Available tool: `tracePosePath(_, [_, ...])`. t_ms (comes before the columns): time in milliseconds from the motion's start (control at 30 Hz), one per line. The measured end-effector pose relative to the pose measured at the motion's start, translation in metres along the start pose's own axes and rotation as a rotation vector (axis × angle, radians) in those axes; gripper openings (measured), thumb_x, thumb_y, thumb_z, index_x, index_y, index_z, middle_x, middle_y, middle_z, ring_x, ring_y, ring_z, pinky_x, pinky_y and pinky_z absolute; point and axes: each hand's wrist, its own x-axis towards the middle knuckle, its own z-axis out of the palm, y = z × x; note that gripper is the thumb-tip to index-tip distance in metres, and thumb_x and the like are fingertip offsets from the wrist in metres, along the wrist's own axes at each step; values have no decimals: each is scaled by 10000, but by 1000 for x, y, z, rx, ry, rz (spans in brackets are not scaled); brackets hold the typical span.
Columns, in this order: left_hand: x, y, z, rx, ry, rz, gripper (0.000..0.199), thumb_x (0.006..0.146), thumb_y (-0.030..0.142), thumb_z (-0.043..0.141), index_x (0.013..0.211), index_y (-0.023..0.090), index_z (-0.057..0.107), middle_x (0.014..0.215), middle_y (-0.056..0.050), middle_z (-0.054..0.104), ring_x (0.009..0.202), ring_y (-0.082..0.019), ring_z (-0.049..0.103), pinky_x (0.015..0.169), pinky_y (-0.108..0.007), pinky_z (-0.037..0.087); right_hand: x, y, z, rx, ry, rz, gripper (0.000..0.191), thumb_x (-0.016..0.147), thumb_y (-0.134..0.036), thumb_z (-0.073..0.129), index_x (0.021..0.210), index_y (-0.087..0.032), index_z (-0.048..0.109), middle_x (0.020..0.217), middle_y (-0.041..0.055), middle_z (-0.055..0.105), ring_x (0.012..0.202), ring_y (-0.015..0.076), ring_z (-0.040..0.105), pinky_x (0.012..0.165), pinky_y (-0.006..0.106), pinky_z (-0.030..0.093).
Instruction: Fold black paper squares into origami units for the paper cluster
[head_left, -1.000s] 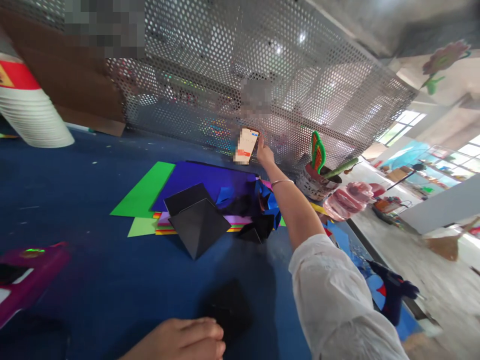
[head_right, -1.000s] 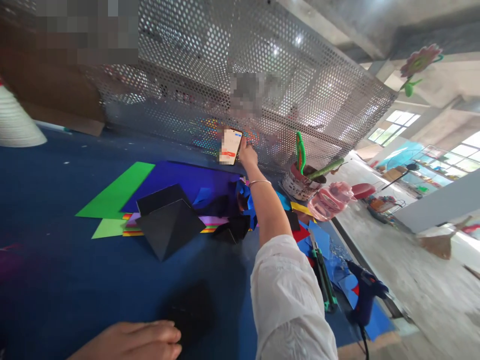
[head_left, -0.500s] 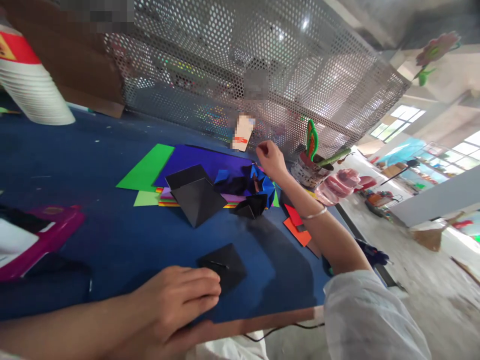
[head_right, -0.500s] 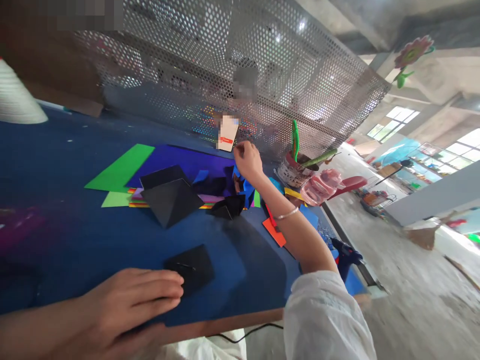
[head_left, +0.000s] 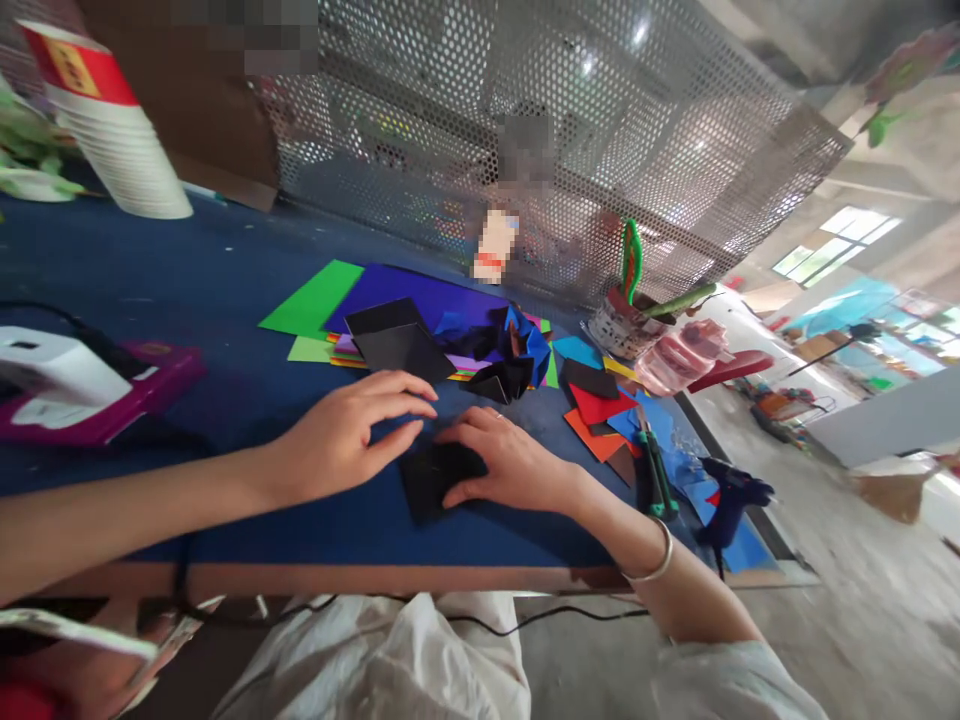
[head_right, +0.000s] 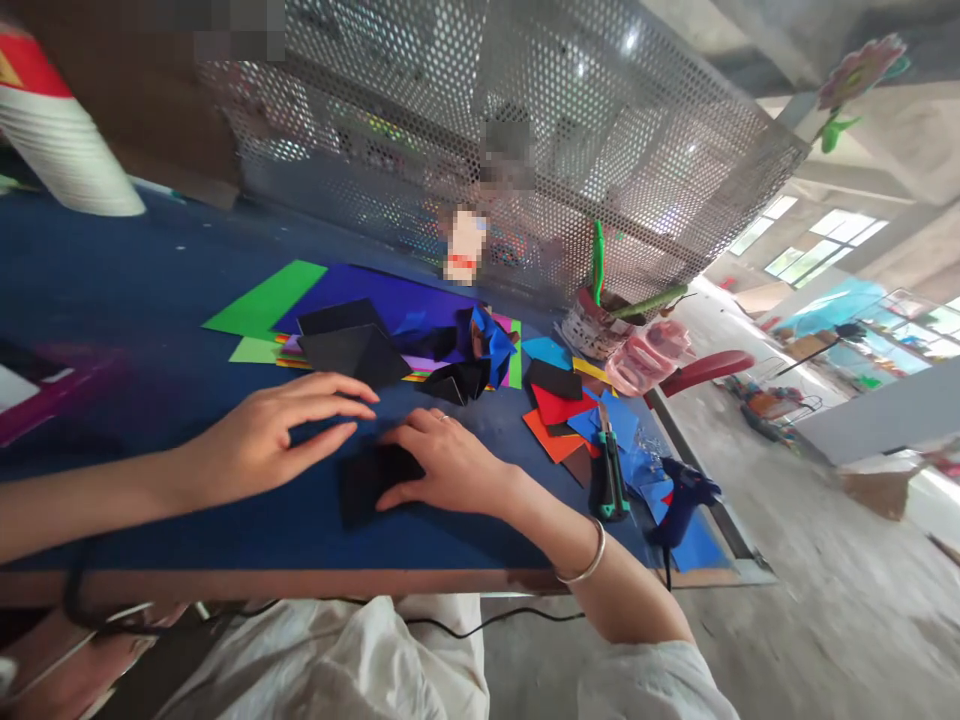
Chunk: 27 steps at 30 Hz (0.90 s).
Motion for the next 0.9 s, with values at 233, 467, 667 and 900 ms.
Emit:
tracePosePath(233, [31,3,0,-235,-69,-279,420,936,581,656,1058,209,806,1223,-98,811,1113,-291,776,993,-384,653,-1,12,-1,108,72,183,448,795,-448,1023,866,-212,649,965,27,643,915,234,638,822,369,527])
tracePosePath(467, [37,-2,8,-615,-290,-526,585,763,675,861,1098,198,814,855,-30,830,711,-200,752,656,-319,658,0,18,7,523,210,326,540,777,-669,936,810,-245,602,729,-64,545,713,162,490,644,294,368])
tracePosePath(667, [20,-2,13,-655,-304,-554,417,734,555,911,932,194,844,845,-45,859,742,-208,781,669,-291,641,0,11,10,707,218,281,577,778,-739,888,965,-235,677,839,-29,648,777,175,568,711,310,449])
tracePosePath(900, [10,3,7,-619,-218,-597,558,759,685,892,1053,214,843,883,-51,874,789,-247,813,675,-315,683,1,13,13,789,252,253,389,903,-631,782,939,-253,696,763,-32,643,675,158,573,664,313,469])
